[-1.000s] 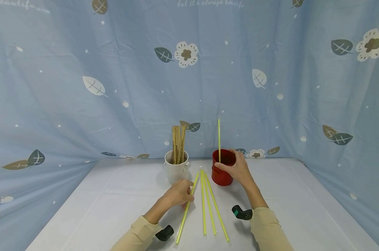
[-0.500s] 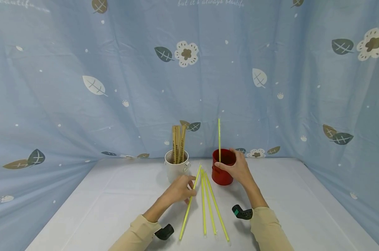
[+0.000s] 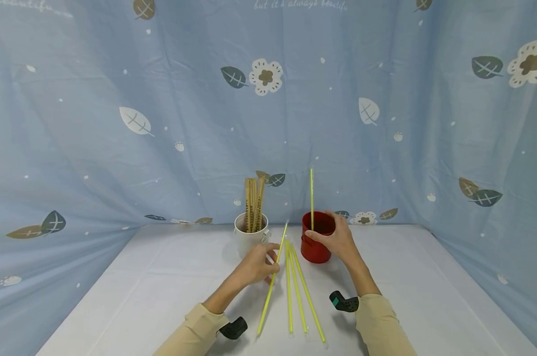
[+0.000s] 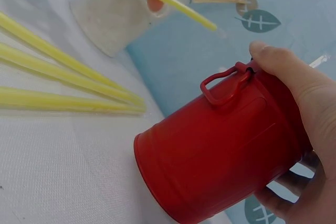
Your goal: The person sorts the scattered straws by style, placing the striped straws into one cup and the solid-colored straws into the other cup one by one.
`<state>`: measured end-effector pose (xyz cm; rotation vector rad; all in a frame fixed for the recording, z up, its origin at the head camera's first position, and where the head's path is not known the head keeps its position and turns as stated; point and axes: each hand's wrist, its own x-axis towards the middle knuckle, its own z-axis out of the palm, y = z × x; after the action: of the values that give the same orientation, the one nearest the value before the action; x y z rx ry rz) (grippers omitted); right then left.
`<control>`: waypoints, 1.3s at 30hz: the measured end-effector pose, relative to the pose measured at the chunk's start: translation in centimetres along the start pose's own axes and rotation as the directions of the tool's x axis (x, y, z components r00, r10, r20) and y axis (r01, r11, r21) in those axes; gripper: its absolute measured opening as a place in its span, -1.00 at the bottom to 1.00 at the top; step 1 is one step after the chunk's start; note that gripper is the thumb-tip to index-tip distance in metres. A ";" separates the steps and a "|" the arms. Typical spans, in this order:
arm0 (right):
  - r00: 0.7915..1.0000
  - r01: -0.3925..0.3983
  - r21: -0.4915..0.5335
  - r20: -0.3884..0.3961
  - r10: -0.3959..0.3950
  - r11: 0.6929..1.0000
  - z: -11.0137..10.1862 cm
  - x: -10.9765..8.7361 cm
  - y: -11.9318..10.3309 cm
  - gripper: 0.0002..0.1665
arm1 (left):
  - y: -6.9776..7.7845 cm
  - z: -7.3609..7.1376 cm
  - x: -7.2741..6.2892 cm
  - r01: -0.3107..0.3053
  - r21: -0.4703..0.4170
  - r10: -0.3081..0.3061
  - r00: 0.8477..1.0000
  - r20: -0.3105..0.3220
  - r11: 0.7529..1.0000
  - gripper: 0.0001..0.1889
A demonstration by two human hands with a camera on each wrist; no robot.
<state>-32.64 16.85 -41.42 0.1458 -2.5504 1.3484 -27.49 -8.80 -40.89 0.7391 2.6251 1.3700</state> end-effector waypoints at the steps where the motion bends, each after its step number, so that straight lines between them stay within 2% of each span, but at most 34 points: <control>1: 1.000 0.000 -0.001 0.000 0.000 1.000 0.0 0.0 0.0 0.19 | 0.0 0.0 0.0 -0.002 -0.010 0.002 1.000 -0.003 1.000 -0.40; 13: 1.000 0.004 0.014 0.002 -0.004 1.000 -0.1 -0.1 0.0 0.17 | 0.3 0.2 0.2 -0.023 -0.180 0.013 0.998 -0.059 0.983 -0.40; 25: 1.000 0.013 -0.006 -0.010 -0.013 1.000 0.0 0.2 0.2 0.18 | 0.7 0.0 0.6 -0.034 -0.231 0.012 0.995 -0.095 0.972 -0.41; 34: 1.000 0.004 -0.002 -0.006 -0.004 1.000 0.0 0.2 0.1 0.17 | 1.1 0.0 1.1 -0.050 -0.317 0.003 0.989 -0.148 0.947 -0.38; 39: 1.000 -0.001 0.013 -0.002 0.001 1.000 -0.1 0.1 0.0 0.18 | 1.3 0.0 1.6 -0.052 -0.310 0.000 0.987 -0.163 0.949 -0.42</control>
<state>-32.69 16.94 -41.39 0.1453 -2.5409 1.3659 -28.37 -7.44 -39.65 0.6447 2.4224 1.8694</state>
